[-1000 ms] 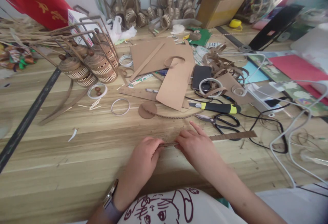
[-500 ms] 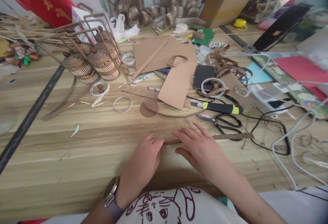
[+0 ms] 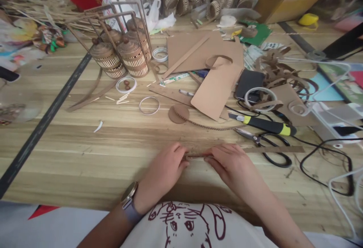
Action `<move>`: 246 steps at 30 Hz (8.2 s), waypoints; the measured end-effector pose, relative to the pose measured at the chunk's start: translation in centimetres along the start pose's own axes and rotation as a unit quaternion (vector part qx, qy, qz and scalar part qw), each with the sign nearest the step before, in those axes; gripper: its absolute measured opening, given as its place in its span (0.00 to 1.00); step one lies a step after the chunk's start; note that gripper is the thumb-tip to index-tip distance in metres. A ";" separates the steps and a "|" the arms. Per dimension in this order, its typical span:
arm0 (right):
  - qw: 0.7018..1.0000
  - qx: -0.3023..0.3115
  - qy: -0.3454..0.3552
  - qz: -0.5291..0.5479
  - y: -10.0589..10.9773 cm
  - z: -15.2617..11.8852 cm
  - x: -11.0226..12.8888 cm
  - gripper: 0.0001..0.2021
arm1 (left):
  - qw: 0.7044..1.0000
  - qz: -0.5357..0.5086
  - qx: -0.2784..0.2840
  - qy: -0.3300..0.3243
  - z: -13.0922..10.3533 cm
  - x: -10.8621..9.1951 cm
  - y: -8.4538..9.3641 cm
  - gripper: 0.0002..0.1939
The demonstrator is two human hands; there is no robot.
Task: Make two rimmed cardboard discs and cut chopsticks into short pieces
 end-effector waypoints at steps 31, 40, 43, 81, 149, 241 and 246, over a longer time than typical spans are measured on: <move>0.997 0.010 -0.031 0.075 -0.2 -0.2 -2.1 0.06 | 0.995 -0.055 -0.071 -0.036 1.1 -1.2 0.5 0.12; 0.998 -0.012 -0.024 0.060 -0.3 -0.5 -2.0 0.04 | 0.995 0.036 -0.046 -0.082 1.0 -2.1 0.6 0.14; 0.998 -0.014 -0.019 0.062 -0.5 -0.5 -1.9 0.03 | 0.992 0.074 -0.038 -0.091 1.0 -2.4 0.7 0.13; 0.981 0.016 -0.073 0.181 -0.6 0.5 -0.8 0.09 | 0.978 -0.180 -0.104 0.003 1.0 -0.9 0.2 0.12; 0.826 -0.243 -0.158 0.482 2.1 -2.1 -2.5 0.09 | 0.801 -0.573 -0.125 0.121 -0.3 1.2 0.4 0.15; 0.902 -0.219 -0.129 0.348 5.7 -3.3 -0.6 0.06 | 0.930 -0.358 -0.042 0.078 -1.2 -1.9 2.9 0.09; 0.911 -0.196 -0.138 0.334 5.2 -3.3 -0.6 0.07 | 0.947 -0.313 -0.047 0.051 -1.2 -2.4 3.6 0.07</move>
Point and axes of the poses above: each hand's wrist, its own z-axis towards the middle knuckle, its own y-axis out of the back of the hand, x = y × z, the point moved 8 cm from there along z, towards the middle knuckle, and after that the axes turned 6 degrees about z, right-handed, at the moved point
